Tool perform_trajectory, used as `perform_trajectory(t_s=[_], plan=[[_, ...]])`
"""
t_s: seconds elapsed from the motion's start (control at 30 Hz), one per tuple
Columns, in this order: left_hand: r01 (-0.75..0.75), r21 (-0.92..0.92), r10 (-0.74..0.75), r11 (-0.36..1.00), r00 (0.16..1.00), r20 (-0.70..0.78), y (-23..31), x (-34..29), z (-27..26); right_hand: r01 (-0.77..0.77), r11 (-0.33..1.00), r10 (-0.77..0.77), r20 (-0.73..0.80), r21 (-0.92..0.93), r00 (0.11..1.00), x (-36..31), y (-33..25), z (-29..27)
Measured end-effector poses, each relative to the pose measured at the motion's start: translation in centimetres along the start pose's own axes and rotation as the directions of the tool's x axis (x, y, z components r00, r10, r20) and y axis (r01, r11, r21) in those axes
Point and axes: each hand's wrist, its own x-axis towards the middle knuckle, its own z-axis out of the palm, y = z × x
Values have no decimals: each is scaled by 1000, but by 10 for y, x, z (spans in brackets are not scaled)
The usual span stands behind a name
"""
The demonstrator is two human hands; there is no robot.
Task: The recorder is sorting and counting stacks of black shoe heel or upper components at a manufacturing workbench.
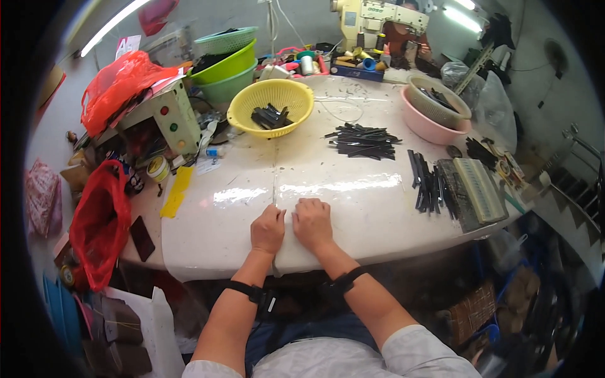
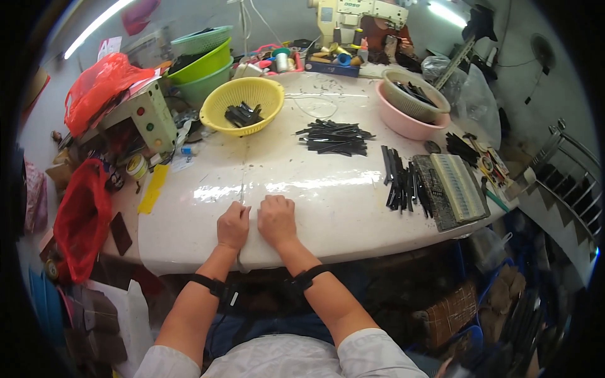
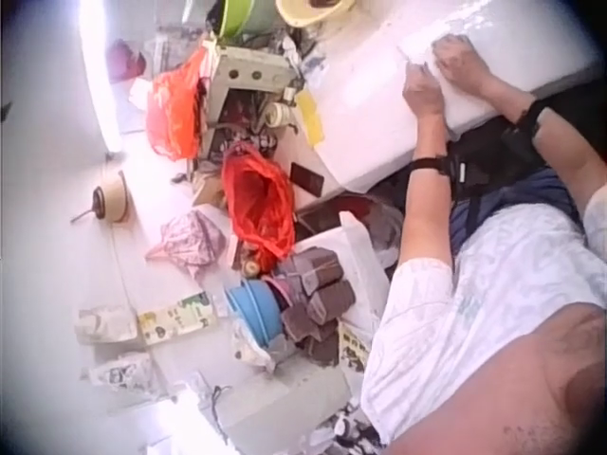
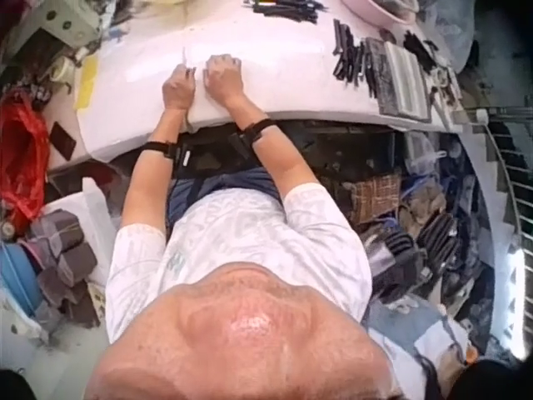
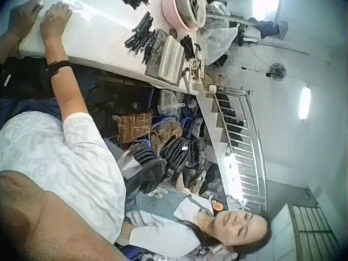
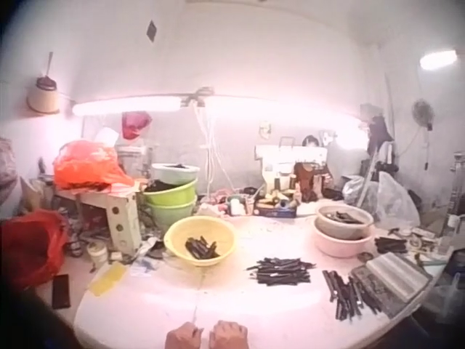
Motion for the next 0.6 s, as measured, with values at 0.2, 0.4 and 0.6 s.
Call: perform_trajectory(t_s=[0.2,0.4,0.6], plan=[[-72,97,70,993,997,25,-4,5,12,-18,997,27,-112,81,993,3,8,-2],[103,31,-104,994,993,52,-6,10,13,101,984,-66,-228,146,971,12,1,-9],[27,4,-27,1000,999,29,0,22,22,96,985,-50,-292,146,955,9,-18,-19]])
